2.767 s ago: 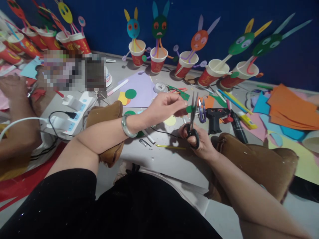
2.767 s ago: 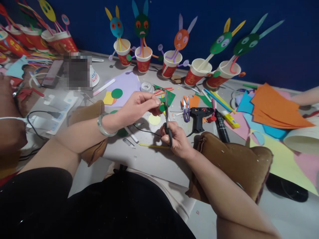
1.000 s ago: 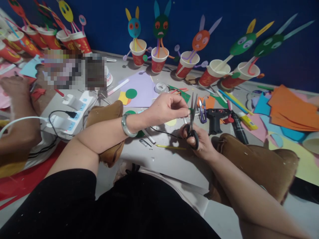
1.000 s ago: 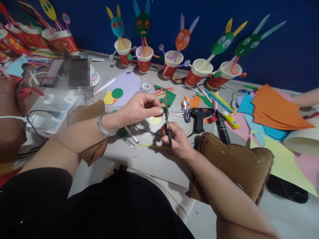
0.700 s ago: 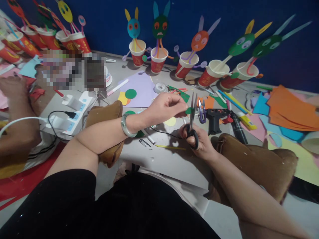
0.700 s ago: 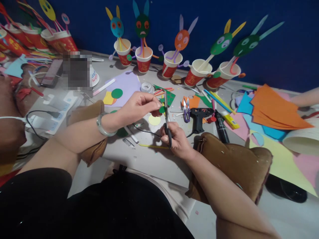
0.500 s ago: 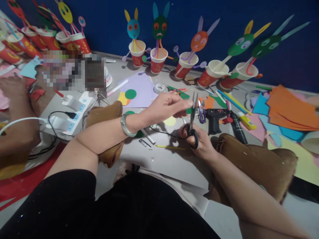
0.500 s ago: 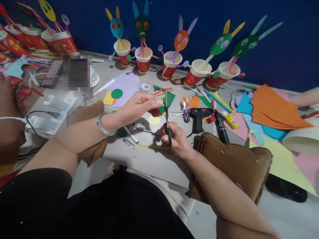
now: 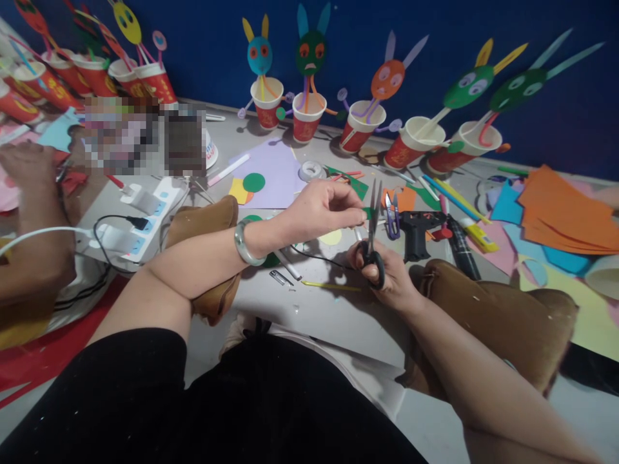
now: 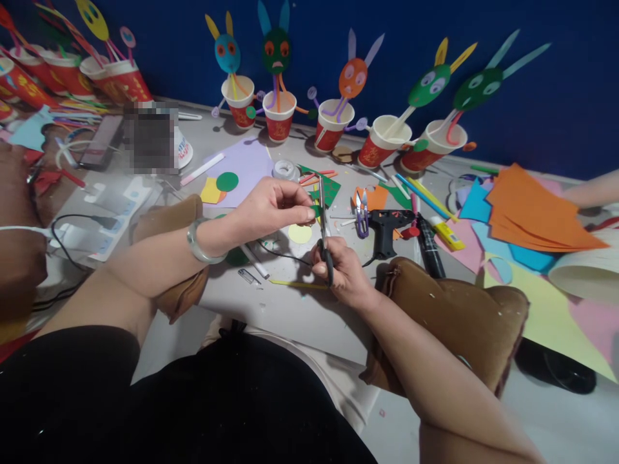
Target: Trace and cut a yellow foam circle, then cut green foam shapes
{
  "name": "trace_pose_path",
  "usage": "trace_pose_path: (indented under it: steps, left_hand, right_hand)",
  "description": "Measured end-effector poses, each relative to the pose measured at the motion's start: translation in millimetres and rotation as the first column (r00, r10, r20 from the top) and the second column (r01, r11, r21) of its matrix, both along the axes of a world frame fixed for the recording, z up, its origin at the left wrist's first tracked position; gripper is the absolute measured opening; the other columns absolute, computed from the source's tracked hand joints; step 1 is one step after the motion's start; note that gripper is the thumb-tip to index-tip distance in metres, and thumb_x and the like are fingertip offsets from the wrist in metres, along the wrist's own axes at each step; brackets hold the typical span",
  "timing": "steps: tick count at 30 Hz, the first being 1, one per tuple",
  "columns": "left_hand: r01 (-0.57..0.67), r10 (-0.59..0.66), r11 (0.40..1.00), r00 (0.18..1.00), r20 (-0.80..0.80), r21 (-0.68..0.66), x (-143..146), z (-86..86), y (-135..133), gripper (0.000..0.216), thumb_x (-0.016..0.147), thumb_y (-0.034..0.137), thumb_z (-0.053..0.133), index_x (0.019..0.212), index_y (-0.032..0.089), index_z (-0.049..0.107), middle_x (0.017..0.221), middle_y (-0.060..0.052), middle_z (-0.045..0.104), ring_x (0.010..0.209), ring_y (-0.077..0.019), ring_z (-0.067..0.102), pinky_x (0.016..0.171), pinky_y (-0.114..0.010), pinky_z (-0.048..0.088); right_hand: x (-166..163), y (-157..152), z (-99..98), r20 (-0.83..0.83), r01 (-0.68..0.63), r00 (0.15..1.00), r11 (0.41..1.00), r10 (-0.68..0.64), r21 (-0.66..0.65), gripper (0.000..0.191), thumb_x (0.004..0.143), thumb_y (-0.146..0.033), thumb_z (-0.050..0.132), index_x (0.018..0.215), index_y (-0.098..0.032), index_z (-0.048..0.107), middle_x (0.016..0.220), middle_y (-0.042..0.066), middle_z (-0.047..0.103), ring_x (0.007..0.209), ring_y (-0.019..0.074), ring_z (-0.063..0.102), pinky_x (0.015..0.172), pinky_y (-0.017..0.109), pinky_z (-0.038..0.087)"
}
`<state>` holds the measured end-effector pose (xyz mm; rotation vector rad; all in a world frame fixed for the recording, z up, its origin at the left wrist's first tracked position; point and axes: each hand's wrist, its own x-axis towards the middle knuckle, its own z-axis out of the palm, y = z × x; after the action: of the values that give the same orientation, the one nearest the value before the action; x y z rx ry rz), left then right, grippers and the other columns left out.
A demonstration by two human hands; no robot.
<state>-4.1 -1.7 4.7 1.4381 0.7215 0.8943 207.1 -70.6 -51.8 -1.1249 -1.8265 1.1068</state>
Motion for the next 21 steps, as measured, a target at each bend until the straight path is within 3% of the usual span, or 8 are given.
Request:
trace_pose_path:
  steps: [21]
  left_hand:
    - [-0.037, 0.037, 0.999, 0.999, -0.012, -0.009, -1.0, 3.9, -0.5, 0.014, 0.080, 0.016, 0.073, 0.069, 0.015, 0.065, 0.065, 0.002, 0.065, 0.062, -0.0064, 0.057, 0.063, -0.022, 0.049]
  right_hand:
    - [-0.6, 0.5, 4.8, 0.027, 0.003, 1.000, 1.000, -0.003, -0.010, 0.076, 0.077, -0.098, 0.057, 0.067, -0.023, 0.051, 0.066, 0.003, 0.056, 0.066, 0.0195, 0.049, 0.061, 0.035, 0.040]
